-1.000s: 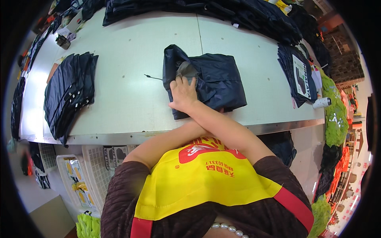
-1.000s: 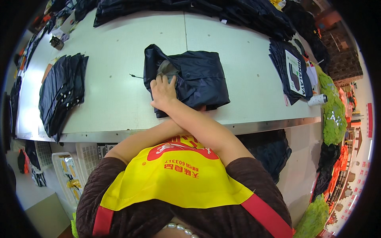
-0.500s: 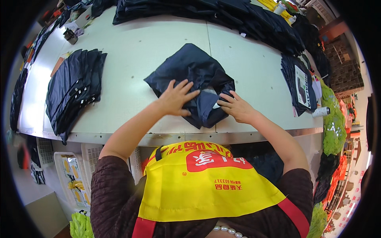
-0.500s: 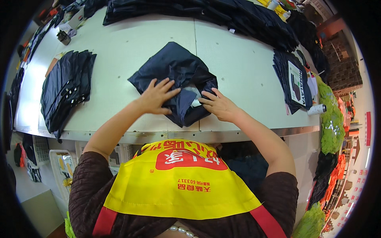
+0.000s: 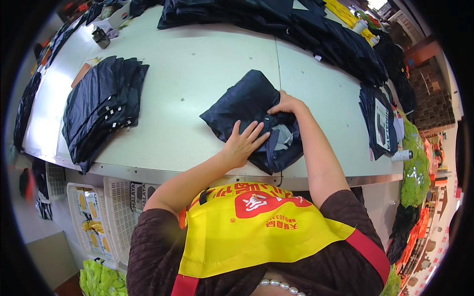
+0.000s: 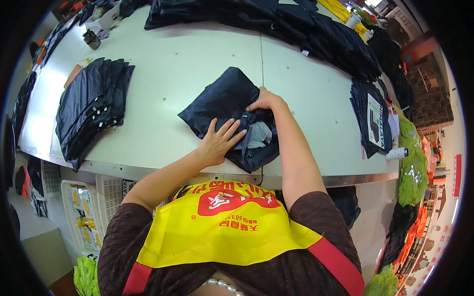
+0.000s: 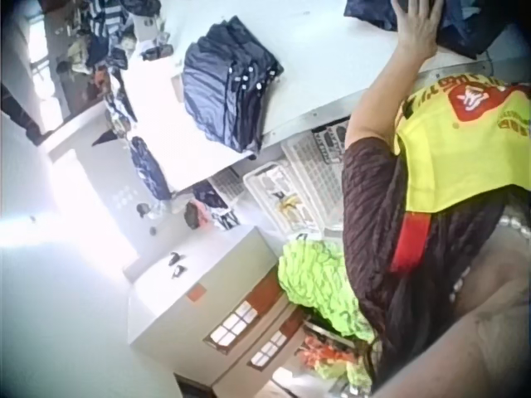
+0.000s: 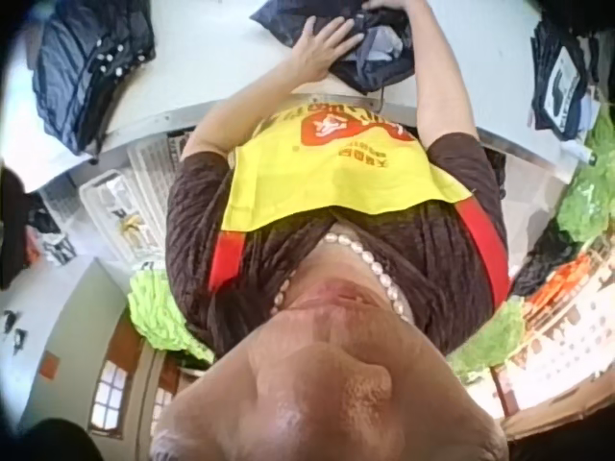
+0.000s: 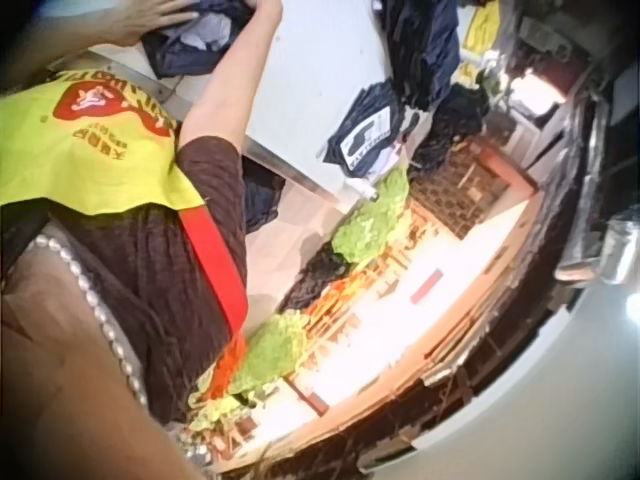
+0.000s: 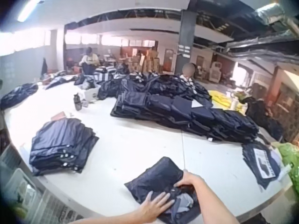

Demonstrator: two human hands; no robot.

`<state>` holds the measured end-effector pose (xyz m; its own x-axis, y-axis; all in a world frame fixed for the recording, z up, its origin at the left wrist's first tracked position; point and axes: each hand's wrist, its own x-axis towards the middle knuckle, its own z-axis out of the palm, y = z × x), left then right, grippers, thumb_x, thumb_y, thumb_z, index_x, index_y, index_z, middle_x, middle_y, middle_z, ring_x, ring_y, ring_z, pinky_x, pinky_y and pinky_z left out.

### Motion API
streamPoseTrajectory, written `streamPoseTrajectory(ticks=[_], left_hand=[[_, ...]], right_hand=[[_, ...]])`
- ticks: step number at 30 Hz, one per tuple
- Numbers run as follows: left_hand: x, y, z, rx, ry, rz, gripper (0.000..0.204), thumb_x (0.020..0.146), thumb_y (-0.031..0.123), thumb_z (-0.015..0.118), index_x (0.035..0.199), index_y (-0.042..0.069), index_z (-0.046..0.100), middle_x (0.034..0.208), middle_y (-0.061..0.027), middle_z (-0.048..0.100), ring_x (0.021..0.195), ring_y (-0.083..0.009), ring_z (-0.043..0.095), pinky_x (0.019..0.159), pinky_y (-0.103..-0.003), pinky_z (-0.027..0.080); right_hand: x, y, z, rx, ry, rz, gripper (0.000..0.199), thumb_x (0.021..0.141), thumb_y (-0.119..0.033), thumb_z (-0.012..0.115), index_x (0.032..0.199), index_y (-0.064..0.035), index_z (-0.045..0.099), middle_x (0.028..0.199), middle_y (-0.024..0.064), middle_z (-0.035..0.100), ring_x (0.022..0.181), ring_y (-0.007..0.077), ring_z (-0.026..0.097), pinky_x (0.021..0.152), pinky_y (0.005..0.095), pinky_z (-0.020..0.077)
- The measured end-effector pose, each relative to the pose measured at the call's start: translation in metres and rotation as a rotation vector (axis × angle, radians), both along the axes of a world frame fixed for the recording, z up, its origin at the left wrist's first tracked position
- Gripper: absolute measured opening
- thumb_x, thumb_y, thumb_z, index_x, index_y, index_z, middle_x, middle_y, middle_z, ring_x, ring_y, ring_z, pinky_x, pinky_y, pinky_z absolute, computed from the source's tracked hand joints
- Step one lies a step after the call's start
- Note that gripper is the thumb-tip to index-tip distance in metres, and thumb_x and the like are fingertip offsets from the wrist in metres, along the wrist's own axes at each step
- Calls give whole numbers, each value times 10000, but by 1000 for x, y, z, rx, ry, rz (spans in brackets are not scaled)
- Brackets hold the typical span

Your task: The person folds a black raincoat on a table, smoothing the fabric and aligning the edges. They then fold the garment into a compact rectangle and place it on a stack of similar folded items.

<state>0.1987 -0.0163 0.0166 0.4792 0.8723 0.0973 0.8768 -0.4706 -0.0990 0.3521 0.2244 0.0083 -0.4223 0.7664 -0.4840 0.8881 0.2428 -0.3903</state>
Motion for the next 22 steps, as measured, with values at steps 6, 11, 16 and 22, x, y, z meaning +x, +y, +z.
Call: streamPoseTrajectory(ticks=[6,11,16,22], left_hand=[[-66,-2,-48,272,-177,-57,866,620,355,763,1376,205,368,1439,-103,340,1365,-268,252,1090,-535,129],[-79,27,-20,200,-134,-265,794,565,419,776,1235,123,472,1361,-103,433,1327,-276,314,1089,-489,201],[-53,57,-13,-38,-302,-452,296,672,348,666,807,110,553,902,-76,605,932,-237,576,838,-372,434],[-38,83,-37,-178,-397,-209,272,740,385,635,668,123,663,661,-100,654,629,-287,646,550,-388,496]], right_hand=[[-10,-3,1,-276,-38,-45,665,531,-302,840,1048,59,629,1007,157,657,898,246,626,813,331,485],[-12,-25,0,-335,136,-217,481,609,-223,789,998,24,653,874,110,670,765,211,633,713,325,502],[4,-42,3,-542,361,-350,573,757,-402,680,1164,-15,569,988,83,652,857,193,617,783,325,491],[-39,-80,23,-41,325,361,874,712,-486,705,1383,-52,351,1276,140,531,1165,295,515,982,378,402]])
